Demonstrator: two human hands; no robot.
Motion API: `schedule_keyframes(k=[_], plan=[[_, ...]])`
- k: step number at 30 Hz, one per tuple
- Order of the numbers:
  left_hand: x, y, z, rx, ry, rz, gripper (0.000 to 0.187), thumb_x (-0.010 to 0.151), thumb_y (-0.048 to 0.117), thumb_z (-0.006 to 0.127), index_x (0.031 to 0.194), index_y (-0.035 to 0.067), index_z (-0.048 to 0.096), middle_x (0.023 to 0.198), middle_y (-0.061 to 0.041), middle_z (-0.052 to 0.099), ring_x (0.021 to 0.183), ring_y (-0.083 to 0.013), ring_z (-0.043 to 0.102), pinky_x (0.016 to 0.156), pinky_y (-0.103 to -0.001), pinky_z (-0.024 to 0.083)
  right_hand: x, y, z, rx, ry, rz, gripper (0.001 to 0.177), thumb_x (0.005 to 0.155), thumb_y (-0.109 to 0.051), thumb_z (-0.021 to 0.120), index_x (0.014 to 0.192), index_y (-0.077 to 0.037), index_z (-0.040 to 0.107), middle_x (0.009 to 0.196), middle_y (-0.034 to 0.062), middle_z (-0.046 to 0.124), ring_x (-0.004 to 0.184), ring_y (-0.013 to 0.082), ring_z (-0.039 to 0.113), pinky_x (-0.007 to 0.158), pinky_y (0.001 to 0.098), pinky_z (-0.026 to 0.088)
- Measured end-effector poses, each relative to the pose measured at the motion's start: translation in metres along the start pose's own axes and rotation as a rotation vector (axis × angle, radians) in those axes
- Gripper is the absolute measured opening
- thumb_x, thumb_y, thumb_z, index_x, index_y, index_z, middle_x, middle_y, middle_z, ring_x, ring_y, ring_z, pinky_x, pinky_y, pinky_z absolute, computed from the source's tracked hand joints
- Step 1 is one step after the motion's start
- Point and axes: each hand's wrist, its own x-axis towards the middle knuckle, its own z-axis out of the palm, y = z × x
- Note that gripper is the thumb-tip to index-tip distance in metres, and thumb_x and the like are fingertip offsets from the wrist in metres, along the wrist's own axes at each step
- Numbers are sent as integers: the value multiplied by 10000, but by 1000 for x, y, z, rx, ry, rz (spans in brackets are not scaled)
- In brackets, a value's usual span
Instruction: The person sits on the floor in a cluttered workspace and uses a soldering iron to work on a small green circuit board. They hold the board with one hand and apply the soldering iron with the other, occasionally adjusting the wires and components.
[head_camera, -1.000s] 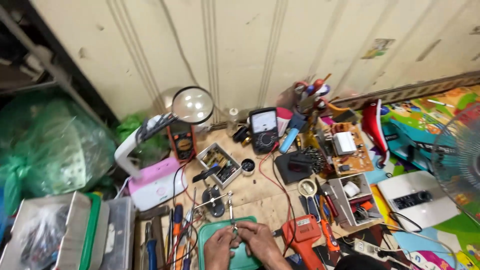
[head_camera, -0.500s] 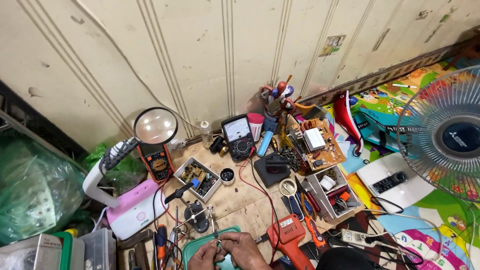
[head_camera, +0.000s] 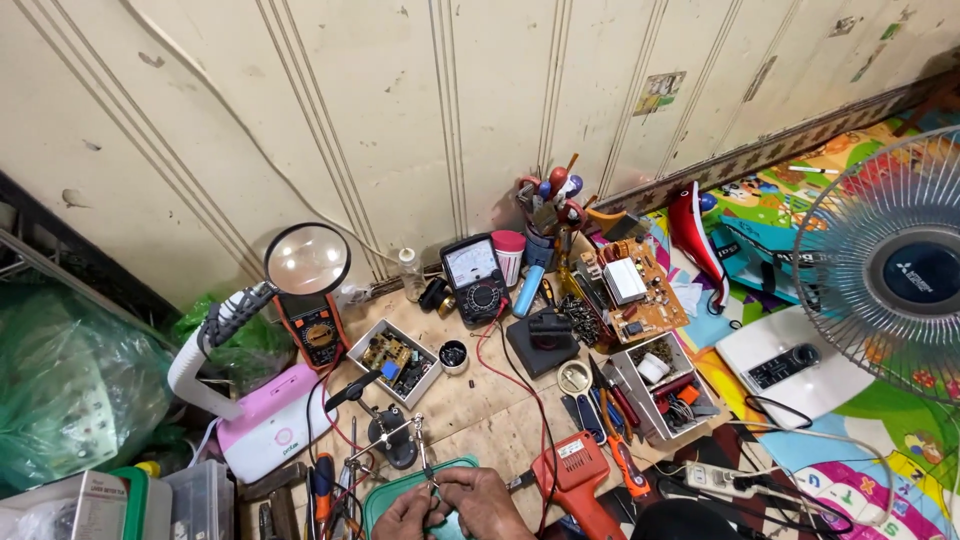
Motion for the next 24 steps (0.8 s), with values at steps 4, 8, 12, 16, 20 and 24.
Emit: schedule_keyframes(k=[4, 8, 12, 16, 20, 24], plan=[[4, -3, -2, 6, -29, 19, 265, 1030, 151, 817, 1216, -2, 926, 859, -166, 817, 657, -218, 645, 528, -342, 446, -6, -6, 0, -65, 9, 33, 289, 1060, -175, 763, 1313, -89, 873, 752, 50, 744, 421, 125, 461, 392, 254, 356], [-6, 4, -4, 4, -45, 6, 254, 1036, 131, 804, 1225, 19, 932, 775, -181, 803, 617, -201, 598, 524, -323, 441, -10, -9, 0, -96, -1, 20, 296, 1057, -162, 732, 1308, -94, 874, 730, 54, 737, 423, 125, 457, 400, 255, 355], [-12, 9, -6, 22, -40, 23, 271, 1009, 150, 823, 1227, 23, 924, 850, -152, 856, 699, -192, 695, 568, -317, 468, -15, -13, 2, -95, 17, 15, 297, 1051, -142, 733, 1307, -75, 869, 783, 69, 773, 410, 116, 454, 384, 230, 369], [-5, 7, -7, 75, -61, -2, 289, 1016, 178, 826, 1262, 67, 927, 801, -145, 822, 693, -185, 669, 572, -314, 482, -14, -13, 2, -120, 13, 4, 375, 1035, -167, 742, 1379, -76, 860, 773, 61, 768, 409, 113, 455, 394, 235, 368], [-5, 8, -8, 75, -84, 4, 293, 1019, 163, 817, 1272, 54, 914, 793, -167, 835, 691, -194, 688, 563, -314, 483, -15, -12, 3, -121, 10, -26, 356, 1038, -149, 731, 1359, -62, 858, 759, 54, 763, 399, 102, 455, 380, 222, 360], [4, 4, -11, 105, -101, 40, 309, 1002, 182, 813, 1268, 72, 925, 751, -153, 806, 661, -176, 660, 547, -299, 495, -9, -8, 4, -69, 8, -25, 331, 1025, -109, 721, 1310, -36, 873, 739, 79, 743, 399, 117, 454, 373, 228, 356]])
